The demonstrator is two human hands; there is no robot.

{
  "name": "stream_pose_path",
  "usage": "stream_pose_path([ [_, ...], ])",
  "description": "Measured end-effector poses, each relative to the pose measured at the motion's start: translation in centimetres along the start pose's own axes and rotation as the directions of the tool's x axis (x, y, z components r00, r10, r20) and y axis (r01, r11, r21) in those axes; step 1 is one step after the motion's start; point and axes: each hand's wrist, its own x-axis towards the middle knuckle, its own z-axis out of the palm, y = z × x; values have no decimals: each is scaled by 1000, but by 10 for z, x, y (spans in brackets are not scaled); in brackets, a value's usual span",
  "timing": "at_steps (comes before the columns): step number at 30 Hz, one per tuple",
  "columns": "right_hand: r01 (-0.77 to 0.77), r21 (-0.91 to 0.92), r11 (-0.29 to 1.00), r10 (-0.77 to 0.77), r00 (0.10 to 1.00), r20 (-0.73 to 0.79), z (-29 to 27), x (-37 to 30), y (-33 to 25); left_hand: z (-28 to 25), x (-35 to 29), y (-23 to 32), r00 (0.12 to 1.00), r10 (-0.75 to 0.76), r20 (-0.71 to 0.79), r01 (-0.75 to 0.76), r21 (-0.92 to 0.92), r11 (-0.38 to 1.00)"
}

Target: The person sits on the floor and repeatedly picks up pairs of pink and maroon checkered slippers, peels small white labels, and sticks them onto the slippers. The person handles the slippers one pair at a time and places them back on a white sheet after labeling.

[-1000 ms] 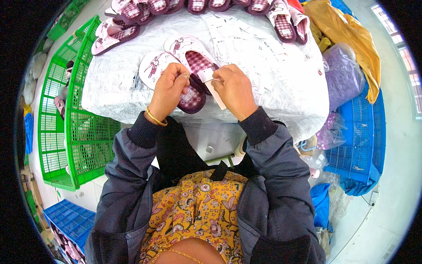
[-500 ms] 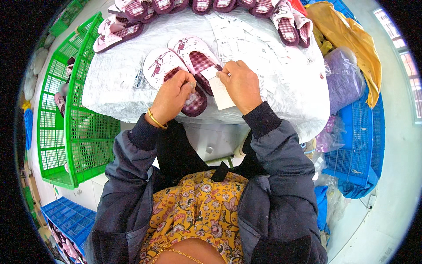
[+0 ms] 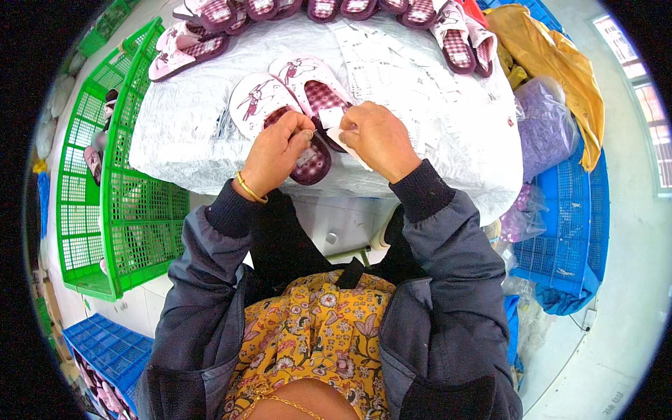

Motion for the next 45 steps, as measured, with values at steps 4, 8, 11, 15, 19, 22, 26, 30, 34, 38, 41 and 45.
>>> stream_pose_path([
  [4, 64, -5, 998, -64, 998, 14, 3, 4, 4, -3, 0, 3, 1000, 5, 15, -5, -4, 1000],
  [8, 125, -29, 992, -124, 992, 22, 6, 11, 12, -4, -1, 6, 1000, 4, 31, -3, -18, 1000],
  [11, 158, -68, 985, -155, 987, 41, 5, 15, 7, -4, -1, 3, 1000, 15, 16, -15, -32, 999],
  [15, 135, -163, 977, -125, 990, 65, 7, 23, 4, -5, 1, 4, 1000, -7, 15, 7, -23, 1000],
  [19, 227, -303, 926, -234, 972, 14, 13, 22, -2, -2, 2, 1, 1000, -19, -20, 18, -44, 999],
  [22, 313, -245, 918, -349, 929, -123, 15, 17, 7, -2, 3, 1, 998, -56, -25, 54, -88, 995],
  [26, 262, -34, 964, -263, 939, -220, 17, 10, 5, 0, 6, -4, 996, -93, -9, 89, -197, 976],
  [30, 227, 59, 972, -199, 932, -304, 22, 6, 4, -1, 11, -4, 986, -156, 63, 168, -395, 903],
  [34, 265, 56, 962, -214, 870, -445, 27, 7, -1, 0, 16, -6, 969, -217, 120, 247, -506, 827],
  [38, 274, 85, 958, -202, 854, -479, 24, 5, -8, -1, 20, 1, 964, -209, 162, 264, -533, 804],
  [41, 279, 139, 950, -186, 864, -468, 23, 3, -9, 1, 21, 4, 969, -192, 155, 246, -553, 796],
  [45, 332, 105, 938, -248, 849, -468, 22, 2, -6, 4, 22, 4, 975, -174, 140, 223, -578, 785],
])
